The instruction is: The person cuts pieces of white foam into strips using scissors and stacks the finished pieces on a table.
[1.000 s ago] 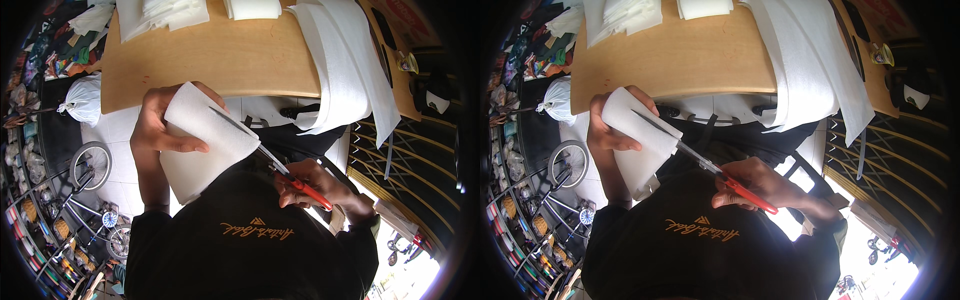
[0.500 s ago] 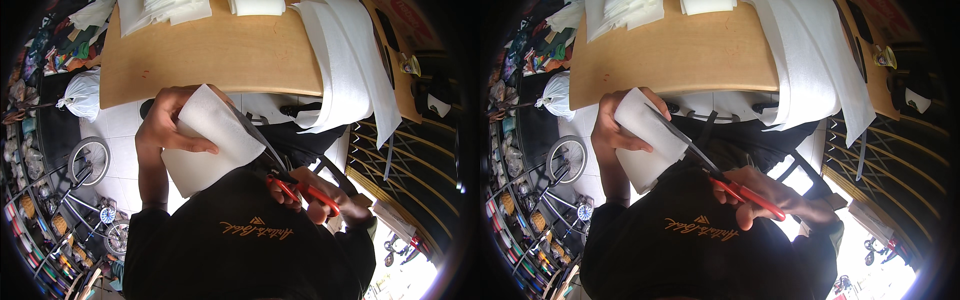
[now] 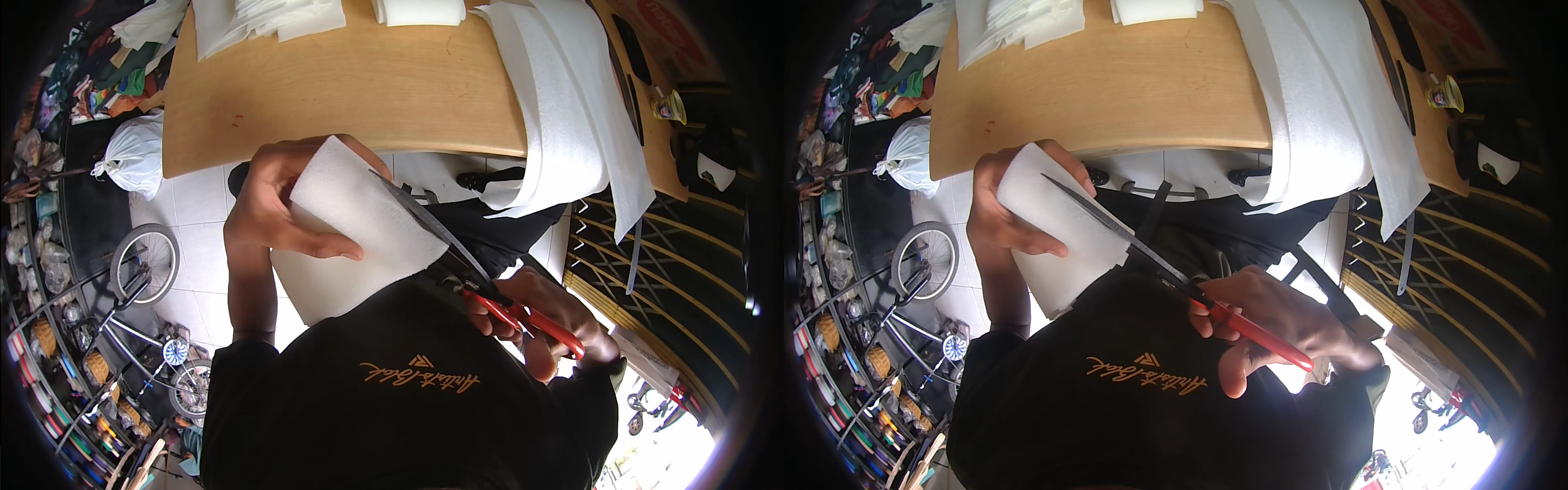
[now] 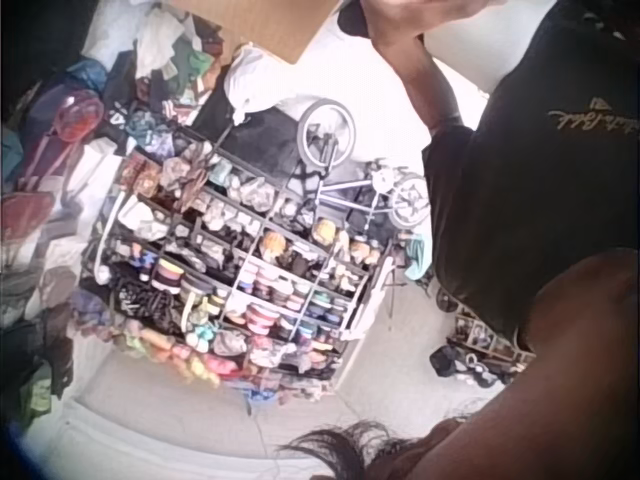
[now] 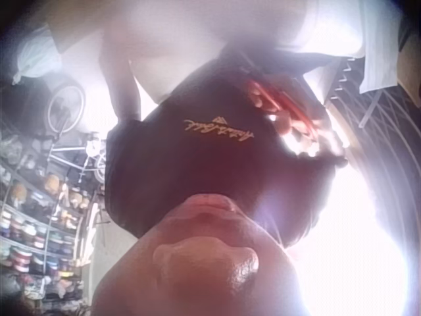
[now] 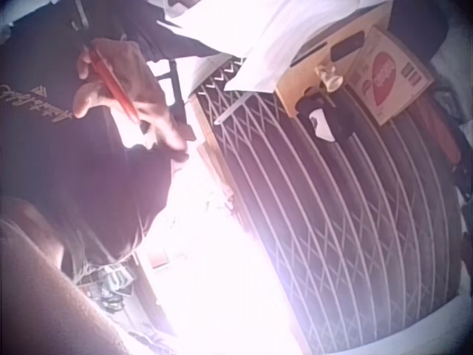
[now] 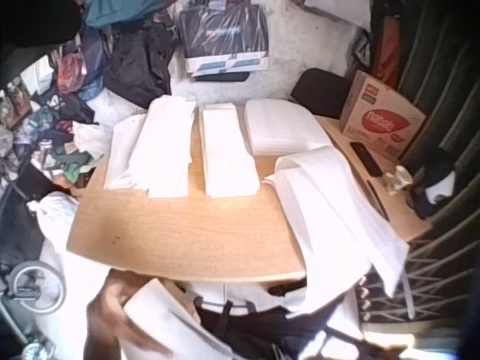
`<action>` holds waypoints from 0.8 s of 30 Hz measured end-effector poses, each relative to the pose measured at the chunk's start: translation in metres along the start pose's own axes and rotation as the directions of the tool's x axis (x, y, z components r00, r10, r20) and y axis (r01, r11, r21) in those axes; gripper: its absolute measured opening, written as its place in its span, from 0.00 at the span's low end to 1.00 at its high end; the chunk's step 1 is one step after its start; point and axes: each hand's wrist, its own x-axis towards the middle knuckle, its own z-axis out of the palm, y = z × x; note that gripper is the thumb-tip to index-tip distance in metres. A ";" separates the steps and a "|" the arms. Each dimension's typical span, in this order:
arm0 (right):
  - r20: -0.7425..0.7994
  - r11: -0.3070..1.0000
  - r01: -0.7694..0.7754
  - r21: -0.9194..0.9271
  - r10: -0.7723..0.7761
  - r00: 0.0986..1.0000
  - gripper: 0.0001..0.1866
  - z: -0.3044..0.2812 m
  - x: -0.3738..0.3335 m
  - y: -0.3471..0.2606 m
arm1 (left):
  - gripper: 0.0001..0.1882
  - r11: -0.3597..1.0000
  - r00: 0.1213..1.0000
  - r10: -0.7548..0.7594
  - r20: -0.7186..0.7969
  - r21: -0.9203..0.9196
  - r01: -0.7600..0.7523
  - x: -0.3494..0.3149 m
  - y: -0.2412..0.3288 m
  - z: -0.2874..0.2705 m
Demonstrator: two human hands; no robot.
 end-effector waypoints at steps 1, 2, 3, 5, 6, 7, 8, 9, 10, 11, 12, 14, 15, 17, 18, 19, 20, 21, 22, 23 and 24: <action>0.013 0.999 0.020 -0.031 -0.019 1.000 0.41 -0.001 -0.002 0.000 | 0.29 0.999 0.999 0.051 0.019 0.004 -0.051 0.000 0.000 -0.002; 0.025 0.997 0.040 -0.060 -0.039 0.999 0.41 -0.002 -0.003 0.000 | 0.29 0.998 0.998 0.063 0.021 -0.009 -0.063 0.000 -0.001 -0.003; 0.028 0.995 0.056 -0.088 -0.054 0.998 0.41 -0.002 -0.005 0.001 | 0.29 0.997 0.997 0.075 0.024 -0.022 -0.075 0.000 -0.002 -0.004; 0.019 0.995 0.051 -0.085 -0.049 0.999 0.41 -0.001 -0.006 0.001 | 0.29 0.996 0.996 0.084 0.036 -0.023 -0.083 -0.001 -0.004 -0.003; 0.004 0.998 0.033 -0.052 -0.033 0.999 0.41 -0.001 -0.006 -0.002 | 0.29 0.997 0.996 0.080 0.050 -0.010 -0.079 -0.001 -0.004 0.000; 0.000 0.999 0.026 -0.037 -0.026 1.000 0.41 -0.001 -0.003 -0.004 | 0.29 0.997 0.995 0.078 0.060 0.001 -0.078 -0.001 -0.005 0.002; -0.005 1.000 0.019 -0.021 -0.019 1.000 0.41 0.000 -0.001 -0.006 | 0.29 0.995 0.993 0.086 0.084 0.040 -0.089 0.000 -0.004 0.003; -0.001 0.999 0.025 -0.021 -0.025 1.000 0.41 0.000 0.001 -0.007 | 0.29 0.992 0.990 0.093 0.109 0.078 -0.102 0.003 -0.002 0.005; -0.009 0.999 0.039 -0.021 -0.039 0.999 0.41 0.001 0.003 -0.004 | 0.30 0.986 0.986 0.098 0.138 0.119 -0.114 0.005 -0.001 0.008; -0.017 0.998 0.053 -0.020 -0.053 0.998 0.41 0.002 0.005 -0.002 | 0.30 0.986 0.986 0.107 0.130 0.112 -0.122 0.005 -0.005 0.011; -0.035 0.997 0.068 -0.022 -0.069 0.997 0.41 0.003 0.007 0.002 | 0.30 0.990 0.992 0.024 0.125 0.133 -0.041 0.002 -0.005 0.010; -0.068 0.994 0.100 -0.043 -0.103 0.992 0.41 0.005 0.010 0.007 | 0.30 0.978 0.984 -0.140 0.114 0.172 0.119 -0.002 -0.004 0.009; -0.080 0.991 0.116 -0.062 -0.121 0.989 0.41 0.005 0.012 0.009 | 0.30 0.989 0.989 -0.102 0.106 0.116 0.089 0.001 -0.006 0.012; -0.107 0.989 0.135 -0.063 -0.142 0.984 0.42 0.009 0.015 0.008 | 0.30 0.986 0.983 -0.157 0.093 0.076 0.150 -0.003 -0.009 0.011; -0.126 0.989 0.142 -0.045 -0.147 0.981 0.43 0.012 0.015 0.007 | 0.29 0.982 0.979 -0.184 0.088 0.056 0.179 -0.005 -0.010 0.011; -0.130 0.989 0.141 -0.042 -0.146 0.981 0.43 0.012 0.016 0.006 | 0.29 0.975 0.972 -0.220 0.080 0.049 0.217 -0.005 -0.010 0.012; -0.136 0.989 0.142 -0.040 -0.146 0.980 0.43 0.011 0.016 0.005 | 0.29 0.966 0.964 -0.256 0.072 0.043 0.254 -0.005 -0.010 0.014; -0.129 0.989 0.135 -0.058 -0.141 0.982 0.43 0.009 0.017 0.005 | 0.29 0.956 0.954 -0.292 0.064 0.036 0.290 -0.004 -0.010 0.015; -0.124 0.988 0.128 -0.082 -0.137 0.983 0.43 0.008 0.017 0.004 | 0.29 0.953 0.949 -0.304 0.080 0.035 0.302 -0.005 -0.010 0.015; -0.132 0.983 0.139 -0.123 -0.156 0.979 0.41 0.008 0.017 0.006 | 0.28 0.949 0.944 -0.316 0.096 0.034 0.314 -0.006 -0.011 0.014; -0.139 0.975 0.150 -0.165 -0.174 0.975 0.40 0.007 0.018 0.010 | 0.28 0.949 0.941 -0.316 0.120 0.043 0.313 -0.006 -0.013 0.013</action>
